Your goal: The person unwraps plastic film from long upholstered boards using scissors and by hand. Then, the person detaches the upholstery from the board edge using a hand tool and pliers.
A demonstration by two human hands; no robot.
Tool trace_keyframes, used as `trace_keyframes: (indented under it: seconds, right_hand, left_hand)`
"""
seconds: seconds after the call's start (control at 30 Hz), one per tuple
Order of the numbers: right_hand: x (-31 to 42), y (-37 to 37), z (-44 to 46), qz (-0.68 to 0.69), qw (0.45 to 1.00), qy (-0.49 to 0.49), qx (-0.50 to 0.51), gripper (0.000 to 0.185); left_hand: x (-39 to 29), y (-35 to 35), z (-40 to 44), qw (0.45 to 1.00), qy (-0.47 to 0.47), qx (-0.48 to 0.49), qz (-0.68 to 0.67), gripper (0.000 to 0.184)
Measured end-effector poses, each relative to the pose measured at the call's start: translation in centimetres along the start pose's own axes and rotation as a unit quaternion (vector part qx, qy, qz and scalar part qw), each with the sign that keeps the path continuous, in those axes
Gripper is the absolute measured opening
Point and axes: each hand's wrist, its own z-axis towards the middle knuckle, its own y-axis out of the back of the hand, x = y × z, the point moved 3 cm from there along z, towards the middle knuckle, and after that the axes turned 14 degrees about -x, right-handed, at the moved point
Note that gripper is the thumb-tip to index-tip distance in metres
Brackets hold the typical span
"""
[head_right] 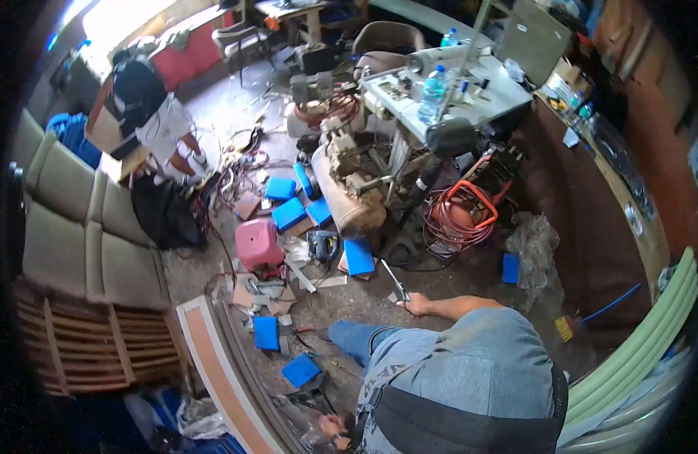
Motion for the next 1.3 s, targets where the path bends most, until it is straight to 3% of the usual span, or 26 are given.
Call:
trace_keyframes:
  seconds: [0.1,0.27,0.33,0.37,0.43,0.5,0.57,0.63,0.67,0.7,0.73,0.77,0.8,0.83,0.9,0.93,0.97,1.07,1.17,1.2,1.23,1.27,1.3]
  right_hand:
    - [-4.8,3.1,-0.1,0.038,0.979,-0.194,0.054,0.063]
    - [-9.7,8.9,0.5,0.093,0.948,-0.293,-0.086,0.055]
    - [-12.3,10.5,2.8,0.112,0.918,-0.321,-0.203,0.052]
    - [-13.2,11.1,4.5,0.116,0.916,-0.325,-0.204,0.052]
    - [-13.8,14.2,7.3,0.183,0.868,-0.237,-0.397,0.052]
    - [-12.8,18.9,10.9,0.25,0.818,-0.218,-0.47,0.049]
    - [-9.8,27.1,13.4,0.254,0.85,-0.17,-0.43,0.045]
    - [-14.7,30.2,22.2,0.322,0.838,-0.19,-0.398,0.035]
    - [-23.9,27.7,32.7,-0.01,0.814,-0.005,-0.581,0.021]
    - [-18.7,34.7,29.6,-0.143,0.869,0.033,-0.472,0.021]
    - [-20.2,37.3,32.4,-0.253,0.787,0.151,-0.542,0.02]
    - [-21.5,39.1,36.4,-0.064,0.894,0.202,-0.396,0.024]
    - [-22.1,41.3,39.7,0.241,0.933,0.173,-0.204,0.028]
    - [-22.6,43.8,42.5,0.41,0.907,0.073,-0.066,0.033]
    - [-29.9,45.1,55.4,0.241,0.946,0.185,-0.115,0.044]
    - [-28.4,45.9,56.1,0.156,0.948,0.235,-0.149,0.054]
    - [-22.9,49.3,55.5,0.133,0.954,0.145,-0.224,0.053]
    - [-13.9,51.3,53.4,0.129,0.944,0.124,-0.275,0.05]
    - [-9.7,51.7,53.3,0.137,0.933,0.132,-0.304,0.047]
    - [-8.7,51.7,53.3,0.143,0.929,0.14,-0.311,0.046]
    - [-7.9,51.8,53.4,0.145,0.926,0.145,-0.317,0.045]
    - [-7.1,51.7,53.6,0.148,0.924,0.152,-0.32,0.044]
    - [-6.1,51.5,53.9,0.15,0.923,0.159,-0.316,0.043]
  left_hand:
    - [-0.6,-6.3,-3.5,0.996,-0.027,0.035,0.077,0.023]
    - [-3.1,-17.1,-9.1,0.976,-0.099,0.103,0.161,0.023]
    - [-3.9,-21.1,-11.2,0.968,-0.122,0.121,0.181,0.024]
    - [-4.2,-23.0,-12.3,0.964,-0.133,0.128,0.19,0.024]
    - [-4.6,-26.4,-14.2,0.958,-0.15,0.135,0.202,0.025]
    - [-4.9,-29.1,-16.3,0.955,-0.166,0.133,0.206,0.026]
    - [-4.7,-30.7,-18.9,0.951,-0.178,0.132,0.214,0.026]
    - [-5.3,-32.0,-21.5,0.943,-0.213,0.137,0.217,0.027]
    - [-5.7,-32.7,-23.1,0.935,-0.24,0.146,0.217,0.028]
    - [-6.1,-33.9,-25.0,0.926,-0.267,0.158,0.216,0.029]
    - [-6.7,-35.6,-27.5,0.919,-0.299,0.16,0.203,0.029]
    - [-8.5,-38.1,-27.8,0.909,-0.3,0.194,0.215,0.031]
    - [-10.0,-40.3,-28.5,0.891,-0.381,0.123,0.212,0.031]
    - [-12.5,-41.9,-33.4,0.877,-0.431,0.085,0.195,0.038]
    - [-12.7,-42.1,-34.5,0.871,-0.45,0.037,0.195,0.037]
    - [-11.8,-41.8,-35.4,0.877,-0.435,0.041,0.198,0.038]
    - [-9.7,-41.1,-36.4,0.883,-0.425,0.015,0.197,0.037]
    - [-0.9,-37.9,-33.6,0.894,-0.397,-0.041,0.203,0.033]
    - [11.0,-31.8,-31.0,0.922,-0.262,-0.141,0.247,0.031]
    - [16.1,-28.9,-30.2,0.922,-0.206,-0.161,0.287,0.037]
    - [20.7,-26.0,-29.7,0.913,-0.17,-0.106,0.357,0.036]
    - [24.3,-24.3,-30.6,0.739,-0.249,-0.064,0.623,0.037]
    - [27.7,-22.9,-32.2,0.736,-0.191,-0.065,0.646,0.038]
